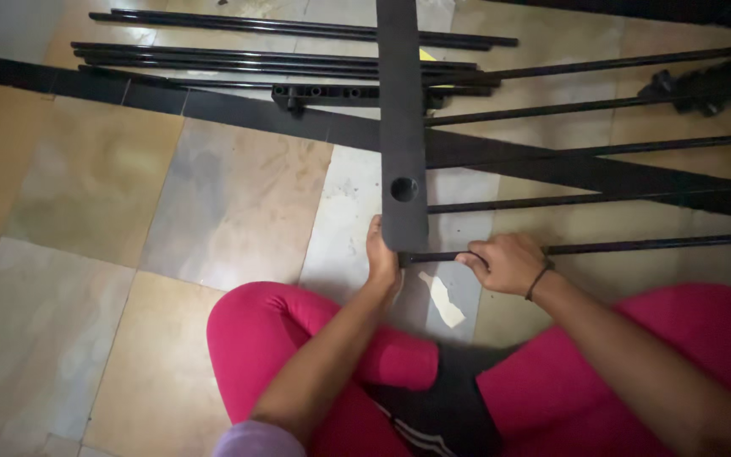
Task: The person sits on the floor and assembles a black metal frame by inserting horizontal rods into vertical supports. They repeatedly pick up rods, align them with holes, and press them into place, gradually building the frame structure.
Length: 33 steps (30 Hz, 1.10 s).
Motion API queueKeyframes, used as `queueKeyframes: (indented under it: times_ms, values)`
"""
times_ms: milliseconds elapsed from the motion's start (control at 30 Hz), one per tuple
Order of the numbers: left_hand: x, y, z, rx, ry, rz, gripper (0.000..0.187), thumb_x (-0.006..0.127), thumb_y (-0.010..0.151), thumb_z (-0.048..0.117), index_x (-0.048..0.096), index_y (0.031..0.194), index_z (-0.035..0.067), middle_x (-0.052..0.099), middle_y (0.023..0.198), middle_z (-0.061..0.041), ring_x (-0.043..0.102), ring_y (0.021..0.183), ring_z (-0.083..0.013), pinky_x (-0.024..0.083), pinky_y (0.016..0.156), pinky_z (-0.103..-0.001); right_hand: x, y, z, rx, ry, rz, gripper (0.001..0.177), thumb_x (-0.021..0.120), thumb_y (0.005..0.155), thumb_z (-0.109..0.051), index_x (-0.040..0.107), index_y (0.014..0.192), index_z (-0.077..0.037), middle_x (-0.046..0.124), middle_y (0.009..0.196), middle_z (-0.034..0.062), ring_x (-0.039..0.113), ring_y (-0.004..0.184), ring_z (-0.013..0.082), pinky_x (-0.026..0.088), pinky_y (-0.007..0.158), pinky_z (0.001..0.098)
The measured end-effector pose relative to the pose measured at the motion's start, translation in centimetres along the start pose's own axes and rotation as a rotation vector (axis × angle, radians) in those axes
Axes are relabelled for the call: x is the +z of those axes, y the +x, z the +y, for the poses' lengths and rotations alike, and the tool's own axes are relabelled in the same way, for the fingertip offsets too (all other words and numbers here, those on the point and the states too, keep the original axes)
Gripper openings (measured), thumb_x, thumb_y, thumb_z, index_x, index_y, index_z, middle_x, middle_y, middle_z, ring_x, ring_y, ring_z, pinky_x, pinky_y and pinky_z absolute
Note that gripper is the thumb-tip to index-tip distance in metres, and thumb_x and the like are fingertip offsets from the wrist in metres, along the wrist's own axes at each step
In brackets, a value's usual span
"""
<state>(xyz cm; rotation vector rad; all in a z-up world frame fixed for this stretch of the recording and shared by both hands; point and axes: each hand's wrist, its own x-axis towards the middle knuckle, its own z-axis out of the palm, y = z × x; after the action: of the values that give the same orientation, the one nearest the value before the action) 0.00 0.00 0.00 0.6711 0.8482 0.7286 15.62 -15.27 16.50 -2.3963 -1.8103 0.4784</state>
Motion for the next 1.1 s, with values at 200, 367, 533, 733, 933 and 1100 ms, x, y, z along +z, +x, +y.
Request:
queueKeyframes:
  times_ms: [200,367,533,733,933,1100]
  values:
    - [1.0,0.3,2.7,-0.035,-0.019,-0.065,0.030,0.036,0.111,0.025,0.059,0.117,0.006,0.066,0.106,-0.007,0.061,0.097,-0.0163,0.051,0.092,-0.036,0.8,0.5,0.5,-0.077,0.041,0.136,0.044,0.059,0.094,-0.051,0.071,0.072,-0.014,0.065,0.059,0.0115,0.066,0.060,0.0358,0.049,0.056,0.0512]
    - [1.4,-0.1,3.3,-0.007,-0.049,-0.093,0.036,0.030,0.108,0.024,0.060,0.117,0.008,0.067,0.107,-0.006,0.062,0.098,-0.0150,0.051,0.091,-0.034,0.4,0.5,0.8,-0.077,0.098,0.075,0.045,0.058,0.094,-0.055,0.073,0.078,-0.015,0.064,0.060,0.0136,0.066,0.061,0.0366,0.051,0.060,0.0506]
    - [1.8,-0.3,3.7,0.005,-0.025,-0.093,0.033,0.035,0.107,0.025,0.061,0.116,0.007,0.068,0.104,-0.006,0.063,0.095,-0.0141,0.052,0.087,-0.031,-0.4,0.5,1.1,-0.019,0.113,-0.034,0.043,0.057,0.093,-0.056,0.076,0.084,-0.019,0.067,0.062,0.0144,0.067,0.063,0.0368,0.052,0.063,0.0505]
    - [2.1,-0.5,4.5,-0.054,-0.009,-0.055,0.031,0.050,0.105,0.031,0.064,0.117,0.007,0.067,0.095,-0.005,0.063,0.079,-0.0149,0.053,0.066,-0.031,-0.3,0.2,1.6,-0.053,0.217,-0.005,0.044,0.057,0.095,-0.054,0.076,0.087,-0.015,0.069,0.070,0.0166,0.068,0.070,0.0390,0.053,0.066,0.0504]
    - [1.9,-1.0,5.0,-0.032,-0.008,-0.100,0.030,0.052,0.102,0.029,0.064,0.114,0.005,0.071,0.093,-0.011,0.065,0.071,-0.0201,0.055,0.061,-0.036,-0.7,0.2,1.6,0.005,0.257,-0.108,0.044,0.057,0.095,-0.054,0.076,0.092,-0.014,0.071,0.080,0.0178,0.069,0.079,0.0392,0.053,0.072,0.0502]
    - [2.3,-1.1,5.4,-0.043,0.004,-0.100,0.036,0.050,0.105,0.035,0.064,0.118,0.005,0.071,0.097,-0.014,0.067,0.075,-0.0204,0.057,0.065,-0.035,-0.8,-0.3,1.7,-0.019,0.323,-0.106,0.045,0.055,0.097,-0.054,0.075,0.095,-0.013,0.071,0.082,0.0183,0.068,0.082,0.0401,0.052,0.075,0.0504]
